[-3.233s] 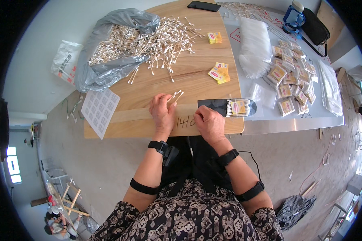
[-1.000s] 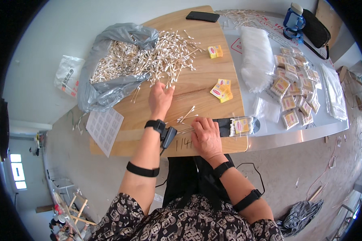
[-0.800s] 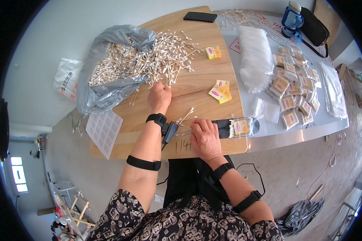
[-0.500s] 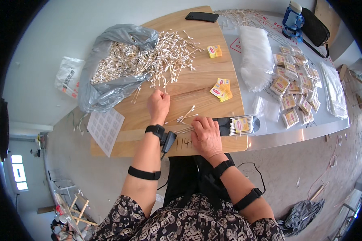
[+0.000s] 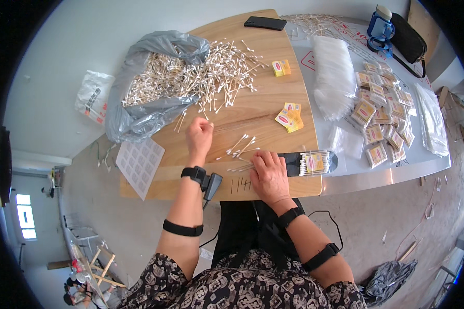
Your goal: Counting and arranging cotton swabs and placing them into small plastic bags.
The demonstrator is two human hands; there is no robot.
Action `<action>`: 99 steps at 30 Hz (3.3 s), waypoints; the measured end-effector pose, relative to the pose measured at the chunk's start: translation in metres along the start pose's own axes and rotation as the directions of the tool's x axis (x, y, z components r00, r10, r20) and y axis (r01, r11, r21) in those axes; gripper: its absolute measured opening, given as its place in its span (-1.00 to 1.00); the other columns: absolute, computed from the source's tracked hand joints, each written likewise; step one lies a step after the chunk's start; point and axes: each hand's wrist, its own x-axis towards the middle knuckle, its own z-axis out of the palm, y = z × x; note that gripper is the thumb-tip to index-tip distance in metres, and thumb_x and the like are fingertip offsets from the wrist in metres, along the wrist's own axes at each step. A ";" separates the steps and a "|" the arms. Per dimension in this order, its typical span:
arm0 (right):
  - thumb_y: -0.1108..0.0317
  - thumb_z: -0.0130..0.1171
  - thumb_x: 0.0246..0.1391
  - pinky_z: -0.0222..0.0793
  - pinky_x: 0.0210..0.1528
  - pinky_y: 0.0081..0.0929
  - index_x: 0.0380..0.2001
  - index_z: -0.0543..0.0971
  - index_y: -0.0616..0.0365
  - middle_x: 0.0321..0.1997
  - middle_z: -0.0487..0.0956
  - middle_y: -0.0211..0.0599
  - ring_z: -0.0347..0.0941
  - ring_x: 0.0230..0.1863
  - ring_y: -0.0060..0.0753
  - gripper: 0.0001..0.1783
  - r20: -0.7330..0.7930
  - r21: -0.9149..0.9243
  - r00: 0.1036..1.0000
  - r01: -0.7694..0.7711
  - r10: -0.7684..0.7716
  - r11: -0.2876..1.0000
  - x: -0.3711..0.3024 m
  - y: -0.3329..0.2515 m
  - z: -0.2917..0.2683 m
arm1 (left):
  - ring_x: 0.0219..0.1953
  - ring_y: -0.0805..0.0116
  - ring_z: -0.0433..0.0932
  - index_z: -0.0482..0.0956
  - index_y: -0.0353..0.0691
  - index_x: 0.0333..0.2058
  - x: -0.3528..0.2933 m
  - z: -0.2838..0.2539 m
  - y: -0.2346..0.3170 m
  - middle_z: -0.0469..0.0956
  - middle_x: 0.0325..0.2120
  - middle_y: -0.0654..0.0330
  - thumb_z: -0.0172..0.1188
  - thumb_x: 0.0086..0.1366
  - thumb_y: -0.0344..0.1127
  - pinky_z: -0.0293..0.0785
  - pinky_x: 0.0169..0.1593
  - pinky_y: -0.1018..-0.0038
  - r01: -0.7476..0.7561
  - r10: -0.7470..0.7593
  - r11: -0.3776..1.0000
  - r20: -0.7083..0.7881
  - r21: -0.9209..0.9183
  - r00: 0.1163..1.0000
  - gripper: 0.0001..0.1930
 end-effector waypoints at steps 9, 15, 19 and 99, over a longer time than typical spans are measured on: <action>0.44 0.18 -0.11 0.25 -0.07 -0.22 -0.24 0.48 0.11 -0.12 0.46 -0.29 0.38 -0.07 -0.14 -0.73 0.013 -0.006 1.000 -0.015 0.015 1.000 -0.002 0.005 -0.003 | -0.29 -0.02 0.60 0.61 -0.25 -0.43 0.050 0.016 0.040 0.62 -0.38 0.01 0.29 0.06 -0.18 0.51 -0.22 0.17 0.213 -0.224 0.917 -0.006 0.337 0.974 -0.76; 0.44 0.19 -0.13 0.25 -0.06 -0.22 -0.25 0.48 0.11 -0.13 0.46 -0.30 0.38 -0.07 -0.14 -0.72 0.015 0.009 1.000 -0.010 0.010 1.000 0.000 0.002 -0.001 | -0.24 -0.05 0.63 0.63 -0.28 -0.40 0.056 0.017 0.036 0.64 -0.33 -0.04 0.22 0.08 -0.28 0.54 -0.18 0.15 0.254 -0.276 0.888 0.002 0.382 0.961 -0.82; 0.45 0.18 -0.13 0.25 -0.06 -0.23 -0.26 0.47 0.11 -0.13 0.46 -0.30 0.37 -0.07 -0.14 -0.73 0.011 0.003 1.000 -0.006 0.005 1.000 0.000 0.002 -0.001 | -0.25 -0.05 0.63 0.63 -0.29 -0.39 0.050 0.011 0.030 0.64 -0.34 -0.06 0.21 0.08 -0.31 0.54 -0.18 0.15 0.225 -0.251 0.892 0.015 0.393 0.968 -0.82; 0.19 -0.01 0.34 0.24 0.22 -0.50 0.11 0.45 0.36 0.09 0.54 -0.15 0.38 0.15 -0.40 -0.53 0.040 0.891 0.819 -0.289 0.572 0.351 0.020 0.034 0.011 | 0.40 -0.04 0.01 0.04 -0.33 0.34 -0.106 0.026 0.073 0.07 0.34 -0.13 0.03 0.37 -0.02 -0.09 0.40 0.06 -0.301 0.267 0.946 0.233 0.121 0.935 -0.28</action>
